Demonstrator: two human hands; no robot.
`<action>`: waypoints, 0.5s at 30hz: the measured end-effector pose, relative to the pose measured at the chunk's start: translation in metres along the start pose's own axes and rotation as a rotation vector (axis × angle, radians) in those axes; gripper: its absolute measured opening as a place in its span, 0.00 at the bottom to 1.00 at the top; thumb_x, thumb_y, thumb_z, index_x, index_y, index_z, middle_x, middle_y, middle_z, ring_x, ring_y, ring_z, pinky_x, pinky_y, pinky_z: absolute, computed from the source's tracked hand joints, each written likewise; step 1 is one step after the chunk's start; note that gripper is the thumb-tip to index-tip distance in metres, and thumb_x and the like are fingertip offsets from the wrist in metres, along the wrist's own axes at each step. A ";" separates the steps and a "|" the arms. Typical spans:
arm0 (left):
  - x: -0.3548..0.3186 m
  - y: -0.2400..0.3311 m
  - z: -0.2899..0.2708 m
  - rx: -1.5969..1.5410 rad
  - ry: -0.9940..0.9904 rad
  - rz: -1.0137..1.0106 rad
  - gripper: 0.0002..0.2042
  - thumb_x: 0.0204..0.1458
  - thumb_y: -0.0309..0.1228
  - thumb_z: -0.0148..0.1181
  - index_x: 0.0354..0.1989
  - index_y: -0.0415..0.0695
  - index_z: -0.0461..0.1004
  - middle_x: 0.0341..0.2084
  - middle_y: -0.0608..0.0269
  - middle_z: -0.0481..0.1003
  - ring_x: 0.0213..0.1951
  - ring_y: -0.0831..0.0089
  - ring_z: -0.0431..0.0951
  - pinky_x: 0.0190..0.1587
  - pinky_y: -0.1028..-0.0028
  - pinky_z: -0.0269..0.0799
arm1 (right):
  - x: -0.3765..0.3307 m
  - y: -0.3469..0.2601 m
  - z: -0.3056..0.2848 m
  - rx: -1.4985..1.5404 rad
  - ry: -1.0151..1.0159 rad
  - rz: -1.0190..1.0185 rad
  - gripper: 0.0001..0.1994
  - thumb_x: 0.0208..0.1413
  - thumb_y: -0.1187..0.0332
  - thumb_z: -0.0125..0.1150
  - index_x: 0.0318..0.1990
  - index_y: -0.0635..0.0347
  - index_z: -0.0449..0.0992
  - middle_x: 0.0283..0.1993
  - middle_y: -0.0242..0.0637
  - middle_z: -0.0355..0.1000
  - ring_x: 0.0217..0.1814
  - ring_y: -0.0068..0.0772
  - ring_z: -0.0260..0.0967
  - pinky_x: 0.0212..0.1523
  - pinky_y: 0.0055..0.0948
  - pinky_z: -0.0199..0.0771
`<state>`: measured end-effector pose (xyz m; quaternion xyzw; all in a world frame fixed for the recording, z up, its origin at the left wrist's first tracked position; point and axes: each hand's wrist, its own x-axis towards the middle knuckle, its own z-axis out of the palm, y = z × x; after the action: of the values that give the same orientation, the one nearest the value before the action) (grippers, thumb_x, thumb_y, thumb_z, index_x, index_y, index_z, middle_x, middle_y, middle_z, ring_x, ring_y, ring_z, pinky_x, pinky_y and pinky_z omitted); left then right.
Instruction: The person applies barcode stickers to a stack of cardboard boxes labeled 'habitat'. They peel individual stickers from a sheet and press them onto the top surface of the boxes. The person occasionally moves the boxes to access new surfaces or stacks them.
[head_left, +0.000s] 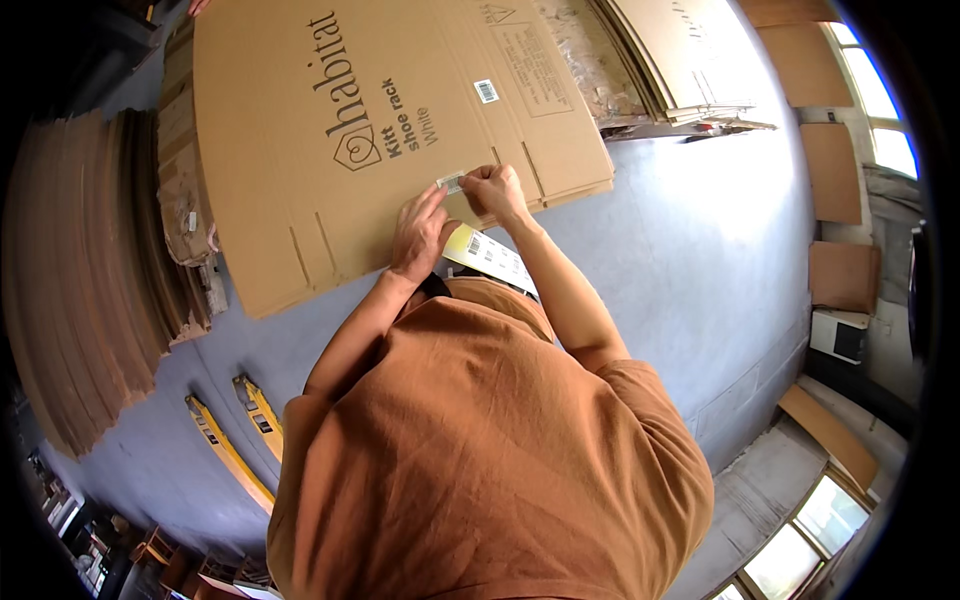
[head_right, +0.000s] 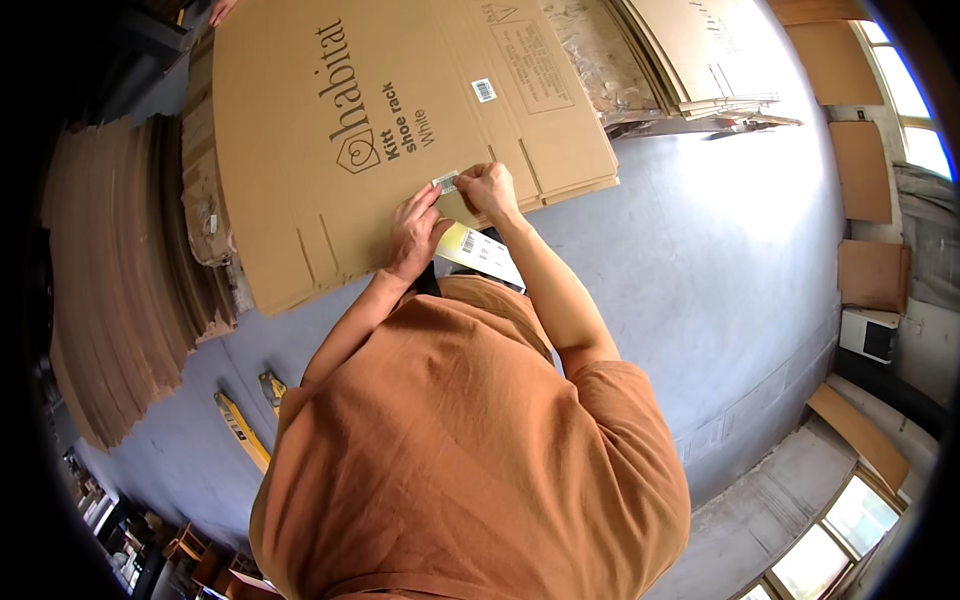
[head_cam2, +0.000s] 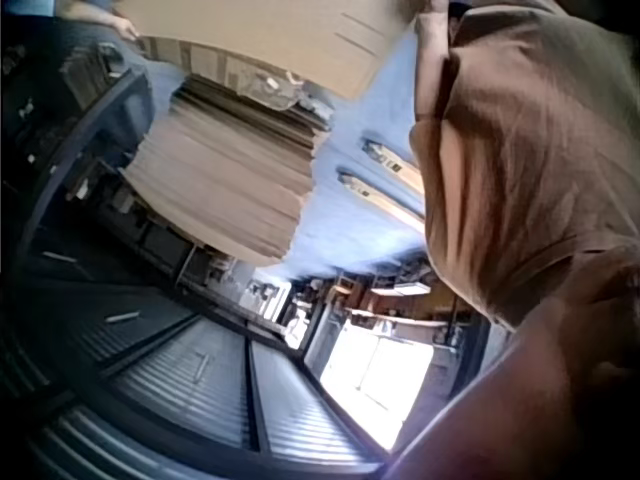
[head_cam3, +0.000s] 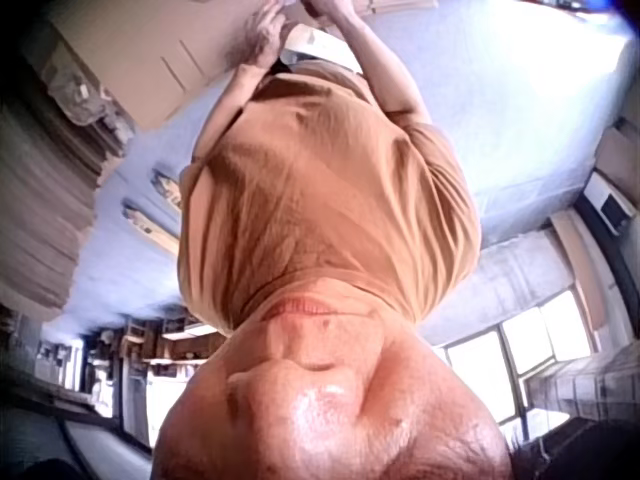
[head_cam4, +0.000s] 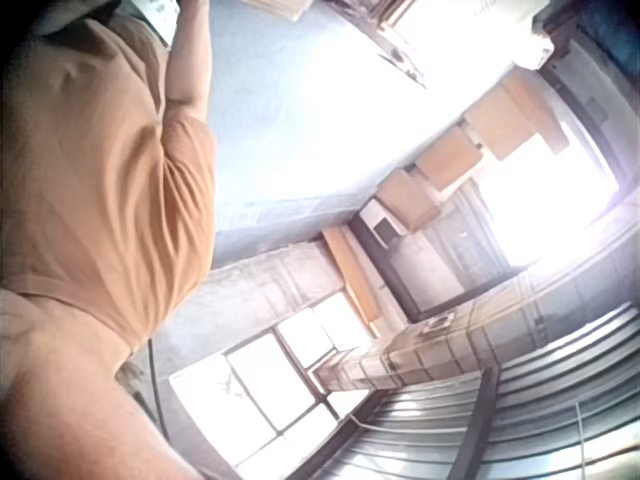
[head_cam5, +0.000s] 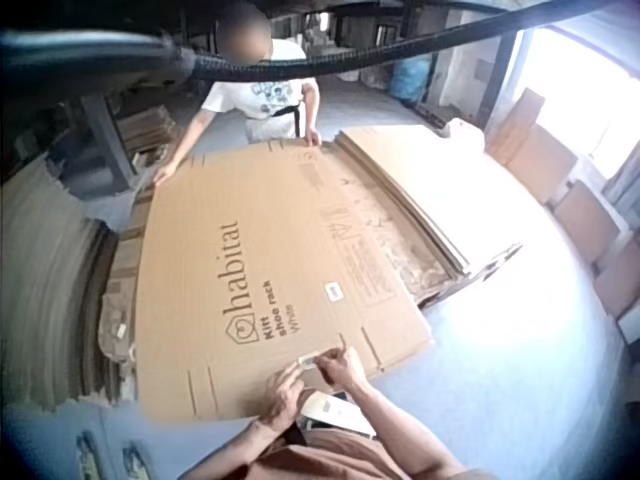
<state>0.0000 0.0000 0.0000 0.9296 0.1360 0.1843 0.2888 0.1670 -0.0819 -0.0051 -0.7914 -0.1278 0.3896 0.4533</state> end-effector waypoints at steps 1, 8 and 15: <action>0.000 -0.002 0.004 0.020 0.004 0.013 0.10 0.50 0.31 0.62 0.35 0.36 0.76 0.54 0.49 0.71 0.61 0.56 0.66 0.58 0.58 0.61 | -0.001 0.002 0.002 -0.032 0.030 -0.036 0.09 0.46 0.63 0.67 0.29 0.59 0.82 0.25 0.38 0.78 0.25 0.41 0.76 0.30 0.36 0.76; 0.001 -0.011 0.014 0.041 0.044 0.010 0.10 0.50 0.31 0.62 0.34 0.36 0.75 0.51 0.51 0.74 0.56 0.58 0.70 0.54 0.60 0.65 | -0.009 -0.019 0.007 -0.598 0.275 -0.200 0.18 0.44 0.58 0.69 0.32 0.65 0.74 0.29 0.51 0.76 0.34 0.50 0.77 0.37 0.43 0.75; 0.010 -0.002 -0.018 -0.635 -0.029 -0.511 0.08 0.58 0.33 0.57 0.35 0.40 0.72 0.21 0.56 0.74 0.24 0.70 0.73 0.31 0.67 0.69 | -0.041 -0.038 -0.038 -0.475 -0.257 -0.449 0.19 0.47 0.60 0.71 0.42 0.63 0.76 0.27 0.35 0.74 0.26 0.24 0.69 0.27 0.28 0.71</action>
<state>0.0008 0.0142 0.0154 0.7330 0.2948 0.1265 0.5999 0.1734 -0.1073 0.0578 -0.7715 -0.4418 0.3362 0.3108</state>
